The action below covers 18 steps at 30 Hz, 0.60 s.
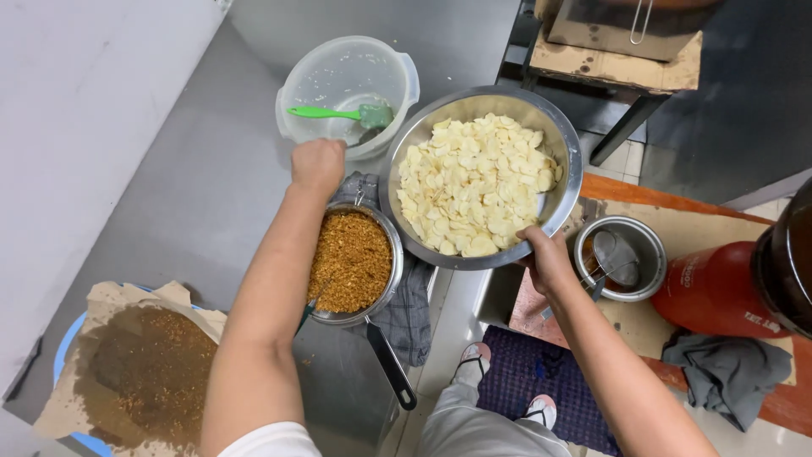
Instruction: Frying sliced potatoes in a pan and draining them with a sieve
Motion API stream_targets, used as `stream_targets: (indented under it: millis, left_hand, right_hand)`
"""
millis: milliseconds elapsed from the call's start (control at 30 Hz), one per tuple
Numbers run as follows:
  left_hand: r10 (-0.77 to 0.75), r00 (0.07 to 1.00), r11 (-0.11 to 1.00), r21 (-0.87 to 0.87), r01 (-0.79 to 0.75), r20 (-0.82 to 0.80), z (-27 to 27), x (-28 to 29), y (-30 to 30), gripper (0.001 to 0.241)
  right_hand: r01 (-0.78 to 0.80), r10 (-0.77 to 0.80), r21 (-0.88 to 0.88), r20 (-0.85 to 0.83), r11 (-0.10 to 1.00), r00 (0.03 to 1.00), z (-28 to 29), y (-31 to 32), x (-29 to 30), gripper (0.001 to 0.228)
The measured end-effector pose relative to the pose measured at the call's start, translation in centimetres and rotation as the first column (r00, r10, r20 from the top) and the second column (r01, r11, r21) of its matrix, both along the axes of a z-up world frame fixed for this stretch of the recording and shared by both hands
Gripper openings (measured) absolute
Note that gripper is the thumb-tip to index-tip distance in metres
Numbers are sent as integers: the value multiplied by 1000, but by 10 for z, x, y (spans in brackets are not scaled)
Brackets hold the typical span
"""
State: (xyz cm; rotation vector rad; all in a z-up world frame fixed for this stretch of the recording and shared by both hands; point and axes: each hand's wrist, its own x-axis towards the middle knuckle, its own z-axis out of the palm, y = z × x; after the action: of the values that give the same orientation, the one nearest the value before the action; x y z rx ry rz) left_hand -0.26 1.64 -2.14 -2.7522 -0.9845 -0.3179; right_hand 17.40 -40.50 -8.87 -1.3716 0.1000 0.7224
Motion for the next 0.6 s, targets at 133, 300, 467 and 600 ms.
stream_targets:
  millis: [133, 300, 467, 600]
  left_hand:
    - [96, 993, 981, -176, -82, 70, 53, -6, -17, 36]
    - [103, 994, 960, -259, -110, -38, 34, -12, -1, 35]
    - [280, 948, 797, -586, -143, 149, 38, -35, -2, 34]
    - [459, 767, 567, -813, 137, 449, 38, -44, -22, 33]
  right_hand:
    - [-12, 12, 24, 15, 1000, 1000, 47, 17, -8, 78]
    - [-10, 11, 15, -49, 1000, 999, -14, 39, 15, 78]
    - [-30, 31, 15, -90, 999, 995, -71, 57, 35, 81]
    - [-51, 57, 44, -154, 998, 986, -37, 79, 35, 81]
